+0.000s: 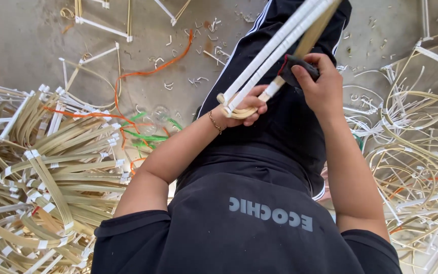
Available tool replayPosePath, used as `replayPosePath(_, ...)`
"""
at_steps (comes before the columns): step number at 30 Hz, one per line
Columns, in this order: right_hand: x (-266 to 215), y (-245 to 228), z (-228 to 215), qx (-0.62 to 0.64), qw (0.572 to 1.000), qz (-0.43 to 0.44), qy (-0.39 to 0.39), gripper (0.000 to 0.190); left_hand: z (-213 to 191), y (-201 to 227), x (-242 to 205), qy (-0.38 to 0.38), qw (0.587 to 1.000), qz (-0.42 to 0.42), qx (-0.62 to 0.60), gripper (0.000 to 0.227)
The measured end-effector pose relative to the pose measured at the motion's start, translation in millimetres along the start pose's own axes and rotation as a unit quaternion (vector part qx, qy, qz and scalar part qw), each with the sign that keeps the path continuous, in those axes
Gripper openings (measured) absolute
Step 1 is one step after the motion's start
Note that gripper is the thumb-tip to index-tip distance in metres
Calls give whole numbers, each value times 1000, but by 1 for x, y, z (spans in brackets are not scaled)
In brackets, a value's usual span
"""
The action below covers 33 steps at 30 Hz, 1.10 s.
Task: Assembling and trimming bamboo strips onto a curved white frame to create furniture components.
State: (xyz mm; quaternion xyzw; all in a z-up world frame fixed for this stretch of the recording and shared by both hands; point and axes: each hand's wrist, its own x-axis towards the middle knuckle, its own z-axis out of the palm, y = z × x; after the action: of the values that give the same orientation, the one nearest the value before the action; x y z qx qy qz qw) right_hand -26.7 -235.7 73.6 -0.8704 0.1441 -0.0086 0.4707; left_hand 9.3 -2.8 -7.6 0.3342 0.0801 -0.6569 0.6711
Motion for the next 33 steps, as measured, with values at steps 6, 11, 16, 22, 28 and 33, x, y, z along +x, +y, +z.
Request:
replayPosePath(6,-18,37,33,226,949,182,-123,23,2,1,5,34,997,9,-68,68)
replayPosePath(11,-8,51,52,94,986,105,-92,25,8,-9,7,103,991,28,-83,57)
replayPosePath(16,-3,29,47,-112,989,-96,30,28,15,-9,6,113,989,81,-42,63)
replayPosePath(22,-2,53,56,-111,992,7,-51,36,11,-11,8,103,987,90,-80,61)
replayPosePath(28,-6,42,56,26,999,-21,-2,27,15,-4,8,79,989,107,-72,57)
replayPosePath(33,1,20,52,-97,994,38,-43,37,1,-23,14,67,991,113,-40,60)
